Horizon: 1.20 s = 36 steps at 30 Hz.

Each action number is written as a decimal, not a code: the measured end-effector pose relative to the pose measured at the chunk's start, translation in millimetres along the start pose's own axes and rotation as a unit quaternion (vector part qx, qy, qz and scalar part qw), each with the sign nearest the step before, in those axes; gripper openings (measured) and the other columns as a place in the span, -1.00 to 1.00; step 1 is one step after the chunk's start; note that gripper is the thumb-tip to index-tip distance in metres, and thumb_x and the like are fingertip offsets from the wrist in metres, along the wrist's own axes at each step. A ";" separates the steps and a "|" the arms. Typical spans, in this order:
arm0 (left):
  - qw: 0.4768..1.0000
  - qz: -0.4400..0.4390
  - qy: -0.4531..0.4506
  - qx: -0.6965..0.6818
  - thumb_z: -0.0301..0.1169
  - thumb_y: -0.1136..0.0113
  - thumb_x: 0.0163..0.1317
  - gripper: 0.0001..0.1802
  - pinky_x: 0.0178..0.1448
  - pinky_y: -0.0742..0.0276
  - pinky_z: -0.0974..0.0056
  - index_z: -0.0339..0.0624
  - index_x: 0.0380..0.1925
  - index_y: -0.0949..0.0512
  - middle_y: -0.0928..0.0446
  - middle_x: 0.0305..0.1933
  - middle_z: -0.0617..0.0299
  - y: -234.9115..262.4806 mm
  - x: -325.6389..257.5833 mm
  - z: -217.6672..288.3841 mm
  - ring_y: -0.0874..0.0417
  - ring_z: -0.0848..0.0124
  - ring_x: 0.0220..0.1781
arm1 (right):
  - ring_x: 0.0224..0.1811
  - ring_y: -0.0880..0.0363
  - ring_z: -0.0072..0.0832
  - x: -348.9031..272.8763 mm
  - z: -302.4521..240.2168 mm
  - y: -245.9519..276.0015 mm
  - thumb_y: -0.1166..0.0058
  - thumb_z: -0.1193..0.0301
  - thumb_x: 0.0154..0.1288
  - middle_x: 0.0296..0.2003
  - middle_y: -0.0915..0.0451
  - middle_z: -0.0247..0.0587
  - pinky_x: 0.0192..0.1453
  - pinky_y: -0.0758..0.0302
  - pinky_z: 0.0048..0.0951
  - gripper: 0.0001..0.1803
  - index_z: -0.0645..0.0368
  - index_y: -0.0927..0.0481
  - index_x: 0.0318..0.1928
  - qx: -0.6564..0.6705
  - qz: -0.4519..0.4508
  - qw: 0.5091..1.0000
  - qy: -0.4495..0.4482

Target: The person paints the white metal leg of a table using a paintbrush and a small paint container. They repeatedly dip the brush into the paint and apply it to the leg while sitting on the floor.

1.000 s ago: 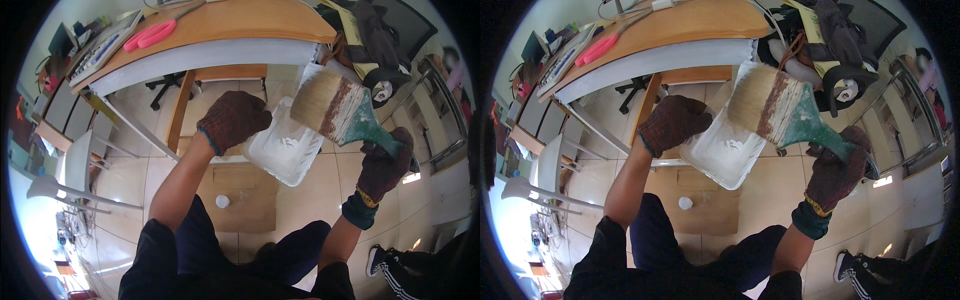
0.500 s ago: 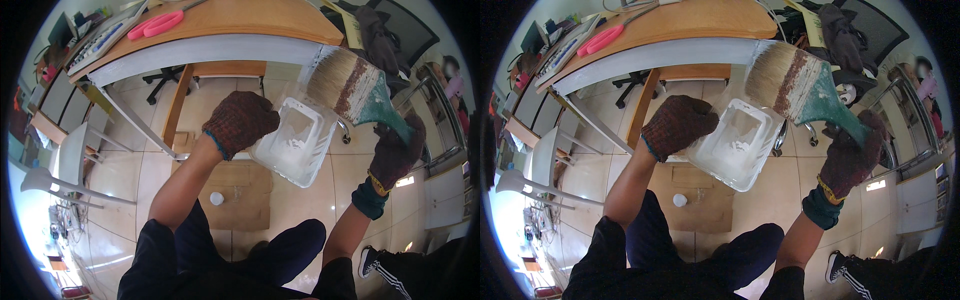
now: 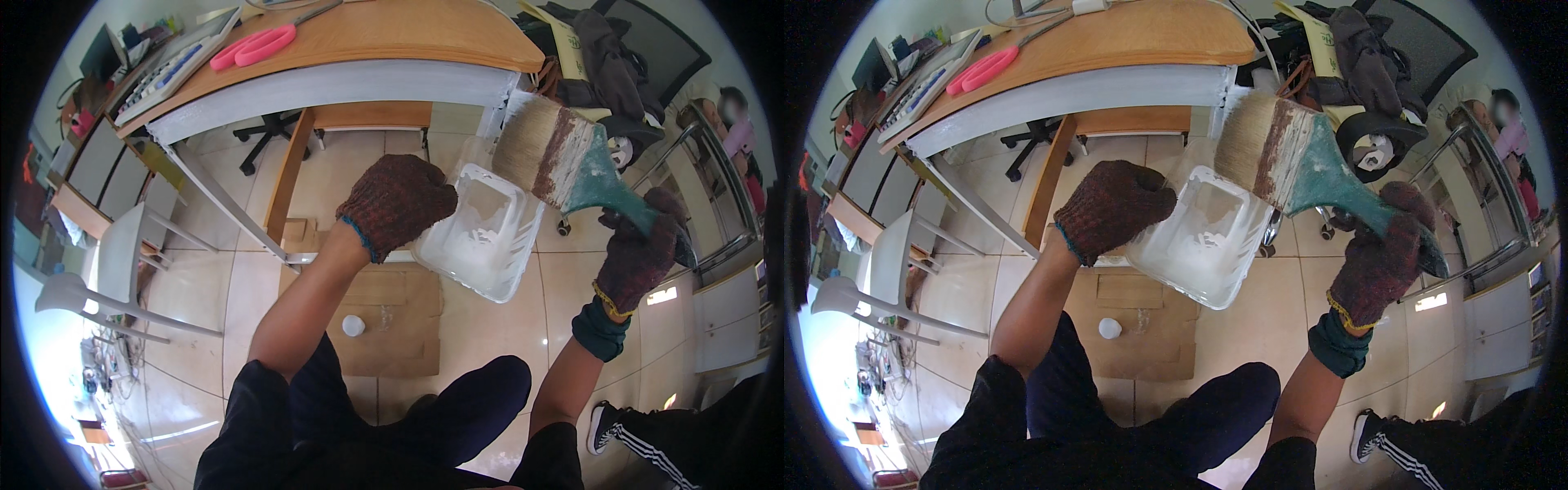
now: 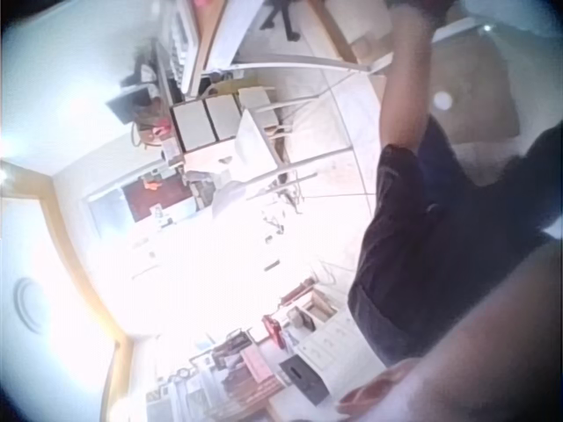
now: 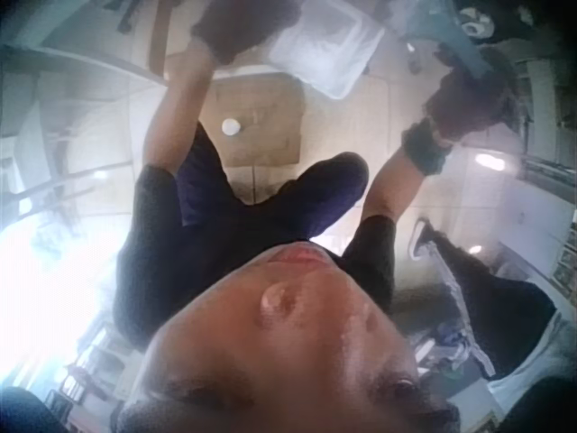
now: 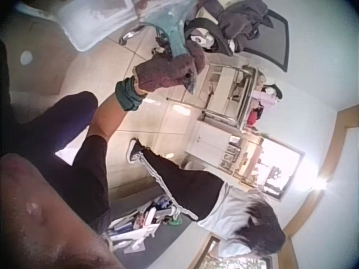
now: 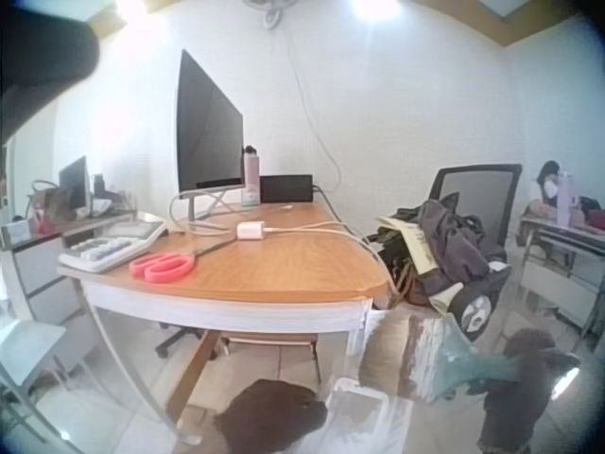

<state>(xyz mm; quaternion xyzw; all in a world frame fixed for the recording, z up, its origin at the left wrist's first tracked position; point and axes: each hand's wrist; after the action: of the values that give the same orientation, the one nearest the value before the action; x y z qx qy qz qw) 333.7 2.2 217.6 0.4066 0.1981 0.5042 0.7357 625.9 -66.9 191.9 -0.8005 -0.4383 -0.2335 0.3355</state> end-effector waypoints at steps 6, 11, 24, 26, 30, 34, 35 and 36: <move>1.000 0.015 0.003 0.011 -0.14 -0.20 0.08 -0.63 -0.20 -0.54 0.15 -0.25 -0.36 -0.67 -0.62 -0.37 -0.08 -4.9 -2.0 1.6 -0.62 0.08 -0.41 | -0.27 -0.61 -0.23 -3.1 -5.2 -10.1 -0.07 0.10 0.25 -0.13 -0.48 -0.18 -0.35 -0.62 -0.21 -0.54 0.20 -0.48 -0.02 0.023 -0.006 1.000 -0.003; 0.965 0.072 -0.213 0.136 -0.22 -0.15 0.10 -0.71 -0.20 -0.54 0.11 -0.23 -0.41 -0.65 -0.62 -0.37 -0.04 -9.2 -3.8 -10.7 -0.61 0.02 -0.36 | -0.37 -0.61 -0.23 -17.3 1.0 -9.5 -0.16 0.19 0.20 -0.19 -0.51 -0.10 -0.48 -0.59 -0.23 -0.58 0.27 -0.49 -0.09 0.034 0.012 0.999 -0.017; 0.999 0.021 0.035 0.005 -0.10 -0.22 0.08 -0.56 -0.19 -0.55 0.20 -0.26 -0.24 -0.67 -0.63 -0.40 -0.10 -6.7 -4.8 9.3 -0.67 0.16 -0.43 | -0.30 -0.61 -0.27 -26.8 7.5 -17.1 -0.14 0.17 0.21 -0.16 -0.51 -0.11 -0.40 -0.63 -0.24 -0.57 0.23 -0.50 -0.06 0.054 0.042 0.997 -0.017; 0.999 0.024 0.021 0.018 -0.09 -0.21 0.08 -0.56 -0.19 -0.55 0.20 -0.26 -0.25 -0.67 -0.63 -0.39 -0.10 -7.3 -4.6 9.8 -0.67 0.16 -0.42 | -0.29 -0.58 -0.30 -32.4 9.4 -14.5 -0.16 0.13 0.17 -0.18 -0.51 -0.13 -0.34 -0.60 -0.26 -0.53 0.24 -0.51 -0.06 0.022 0.054 0.998 -0.026; 0.991 0.038 -0.092 0.087 -0.10 -0.17 0.10 -0.60 -0.20 -0.55 0.17 -0.22 -0.29 -0.67 -0.63 -0.38 -0.08 -4.8 -11.1 6.9 -0.66 0.13 -0.39 | -0.29 -0.56 -0.31 -36.4 12.7 -9.4 -0.16 0.13 0.16 -0.19 -0.51 -0.12 -0.33 -0.59 -0.27 -0.51 0.27 -0.51 -0.05 0.035 0.045 0.998 -0.022; 0.982 0.074 -0.145 0.099 -0.21 -0.09 0.12 -0.75 -0.23 -0.52 0.07 -0.13 -0.45 -0.64 -0.60 -0.38 0.03 -14.4 -10.9 -1.8 -0.60 0.04 -0.31 | -0.31 -0.58 -0.28 -31.7 8.1 -17.4 -0.14 0.14 0.17 -0.21 -0.50 -0.12 -0.36 -0.59 -0.26 -0.51 0.27 -0.50 -0.04 0.044 0.077 0.996 -0.023; 0.988 0.063 -0.108 0.095 -0.20 -0.09 0.12 -0.74 -0.23 -0.52 0.07 -0.14 -0.46 -0.64 -0.60 -0.39 0.03 -14.7 -9.3 0.7 -0.59 0.03 -0.32 | -0.33 -0.59 -0.28 -29.9 9.8 -22.8 -0.14 0.14 0.17 -0.21 -0.49 -0.11 -0.37 -0.59 -0.26 -0.52 0.26 -0.50 -0.05 0.044 0.089 0.995 -0.024; 0.992 0.052 -0.070 0.091 -0.19 -0.09 0.13 -0.73 -0.22 -0.52 0.07 -0.15 -0.46 -0.64 -0.59 -0.39 0.02 -15.0 -8.2 2.2 -0.59 0.03 -0.32 | -0.35 -0.59 -0.27 -29.5 11.6 -25.1 -0.13 0.14 0.17 -0.22 -0.49 -0.11 -0.38 -0.59 -0.26 -0.52 0.26 -0.50 -0.05 0.043 0.101 0.994 -0.025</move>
<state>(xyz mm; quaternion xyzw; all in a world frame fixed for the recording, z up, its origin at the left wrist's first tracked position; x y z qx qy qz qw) 340.5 -8.6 205.9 0.5156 0.1697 0.4917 0.6808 590.4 -64.6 172.8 -0.8311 -0.3729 -0.1596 0.3805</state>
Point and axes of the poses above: each hand's wrist, its own x-axis towards the middle knuckle, its own y-axis out of the back of the hand, z = x × y
